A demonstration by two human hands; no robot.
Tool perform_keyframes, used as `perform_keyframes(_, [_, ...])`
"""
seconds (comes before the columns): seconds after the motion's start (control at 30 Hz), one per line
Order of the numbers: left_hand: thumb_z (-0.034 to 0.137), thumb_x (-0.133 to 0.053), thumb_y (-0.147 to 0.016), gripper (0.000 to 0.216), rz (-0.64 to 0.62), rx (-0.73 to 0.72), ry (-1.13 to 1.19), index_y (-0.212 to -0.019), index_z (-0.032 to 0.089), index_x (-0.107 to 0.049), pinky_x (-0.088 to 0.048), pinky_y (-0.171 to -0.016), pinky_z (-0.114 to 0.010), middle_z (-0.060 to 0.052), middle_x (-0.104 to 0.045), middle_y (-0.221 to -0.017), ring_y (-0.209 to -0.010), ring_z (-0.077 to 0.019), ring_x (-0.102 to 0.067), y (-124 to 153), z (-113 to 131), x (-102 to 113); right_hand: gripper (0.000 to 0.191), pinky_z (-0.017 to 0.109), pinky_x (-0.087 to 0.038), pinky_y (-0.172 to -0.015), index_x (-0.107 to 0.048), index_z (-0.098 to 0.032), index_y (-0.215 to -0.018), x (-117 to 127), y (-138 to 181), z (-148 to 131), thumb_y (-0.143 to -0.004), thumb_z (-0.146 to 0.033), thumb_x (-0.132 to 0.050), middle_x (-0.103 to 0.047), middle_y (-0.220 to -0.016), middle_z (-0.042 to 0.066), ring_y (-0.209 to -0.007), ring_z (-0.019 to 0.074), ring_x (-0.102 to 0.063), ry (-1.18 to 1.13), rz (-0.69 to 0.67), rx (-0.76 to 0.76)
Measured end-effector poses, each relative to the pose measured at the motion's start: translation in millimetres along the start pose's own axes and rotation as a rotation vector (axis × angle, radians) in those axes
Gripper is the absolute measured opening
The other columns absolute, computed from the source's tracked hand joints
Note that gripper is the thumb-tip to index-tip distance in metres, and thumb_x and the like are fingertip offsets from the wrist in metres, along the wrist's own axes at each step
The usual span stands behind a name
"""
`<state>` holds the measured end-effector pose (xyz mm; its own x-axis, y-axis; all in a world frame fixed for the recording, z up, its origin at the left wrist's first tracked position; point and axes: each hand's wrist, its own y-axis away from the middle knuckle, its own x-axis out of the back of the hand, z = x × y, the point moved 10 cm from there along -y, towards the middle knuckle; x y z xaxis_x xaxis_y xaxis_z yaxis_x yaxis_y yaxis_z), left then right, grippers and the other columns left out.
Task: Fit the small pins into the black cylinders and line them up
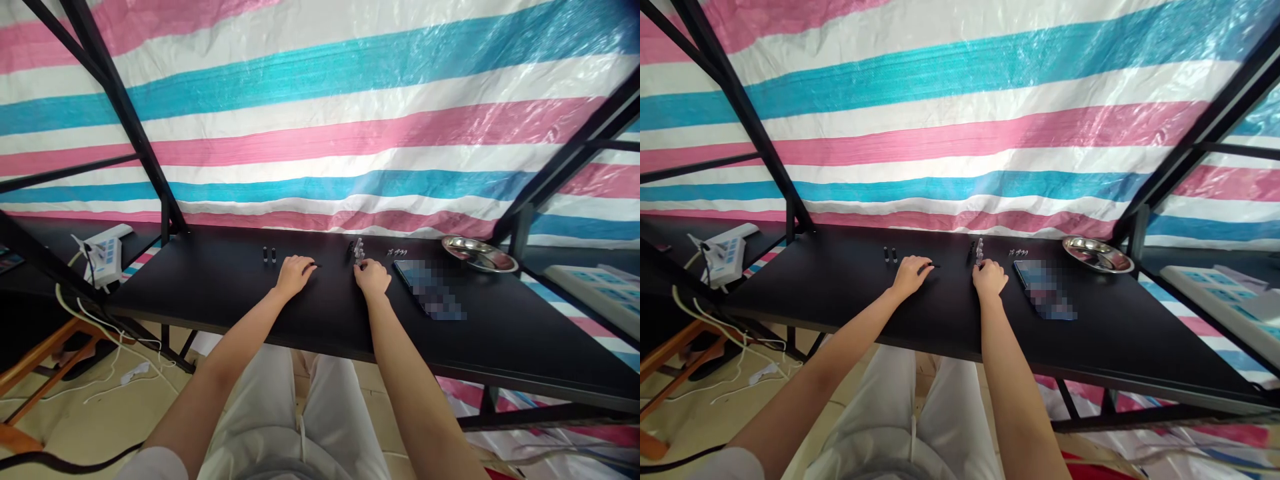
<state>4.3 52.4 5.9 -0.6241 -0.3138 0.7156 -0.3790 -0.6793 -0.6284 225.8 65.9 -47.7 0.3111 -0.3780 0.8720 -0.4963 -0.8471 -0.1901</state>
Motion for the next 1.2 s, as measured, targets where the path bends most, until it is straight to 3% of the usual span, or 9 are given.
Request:
perform_keyframes(0.13, [0.029,-0.055,-0.082,0.015,0.140,0.204,0.140,-0.089,0.018,-0.061,-0.042,-0.074,-0.028,-0.001,-0.065,-0.077,-0.071,-0.0133,-0.055,3.9,-19.9,13.8,0.028,0.039,-0.036,-0.081,-0.060,-0.017,-0.100,-1.0,-1.8,1.2,-0.079,-0.032,-0.050,-0.060,-0.104,0.011,-0.099,0.0255,-0.053,-0.008,0.002,-0.011])
perform_keyframes(0.43, [0.030,-0.055,-0.080,0.016,0.118,0.274,0.247,-0.089,0.018,-0.062,-0.045,-0.070,-0.025,-0.001,-0.064,-0.073,-0.068,-0.0117,-0.054,5.7,-22.7,14.1,0.019,0.037,-0.037,-0.078,-0.061,-0.018,-0.088,-2.1,1.0,-3.7,-0.079,-0.031,-0.051,-0.064,-0.094,0.009,-0.094,0.0248,-0.056,0.005,-0.039,0.012])
perform_keyframes(0.57, [0.031,-0.054,-0.081,0.017,0.113,0.288,0.245,-0.089,0.019,-0.063,-0.046,-0.070,-0.025,-0.001,-0.064,-0.074,-0.069,-0.0119,-0.055,4.9,-23.3,15.4,0.017,0.031,-0.037,-0.070,-0.060,-0.019,-0.084,-11.8,12.0,-22.3,-0.078,-0.032,-0.052,-0.065,-0.086,0.007,-0.084,0.0217,-0.058,-0.017,-0.130,0.114])
perform_keyframes(0.8, [0.032,-0.054,-0.081,0.019,0.103,0.288,0.260,-0.089,0.018,-0.063,-0.046,-0.070,-0.025,-0.001,-0.064,-0.073,-0.069,-0.0119,-0.055,4.7,-23.7,14.2,0.010,0.022,-0.035,-0.059,-0.057,-0.019,-0.080,-22.6,44.8,-83.6,-0.077,-0.028,-0.053,-0.061,-0.069,0.000,-0.063,0.0123,-0.054,-0.180,-0.242,0.528])
perform_keyframes(1.0, [0.031,-0.055,-0.080,0.018,0.054,0.284,0.259,-0.089,0.018,-0.063,-0.045,-0.069,-0.025,-0.001,-0.064,-0.071,-0.068,-0.0123,-0.055,4.7,-22.5,9.1,0.008,0.022,-0.033,-0.057,-0.055,-0.019,-0.077,-20.3,52.3,-93.5,-0.077,-0.026,-0.053,-0.060,-0.066,0.000,-0.059,0.0120,-0.051,-0.199,-0.248,0.599])
perform_keyframes(1.2, [0.030,-0.053,-0.082,0.018,0.067,0.264,0.280,-0.090,0.018,-0.063,-0.046,-0.071,-0.026,-0.002,-0.066,-0.076,-0.071,-0.0123,-0.057,4.0,-20.6,9.4,0.008,0.022,-0.032,-0.057,-0.055,-0.020,-0.076,-20.6,49.6,-89.6,-0.077,-0.027,-0.052,-0.060,-0.068,0.000,-0.062,0.0126,-0.053,-0.141,-0.231,0.566])
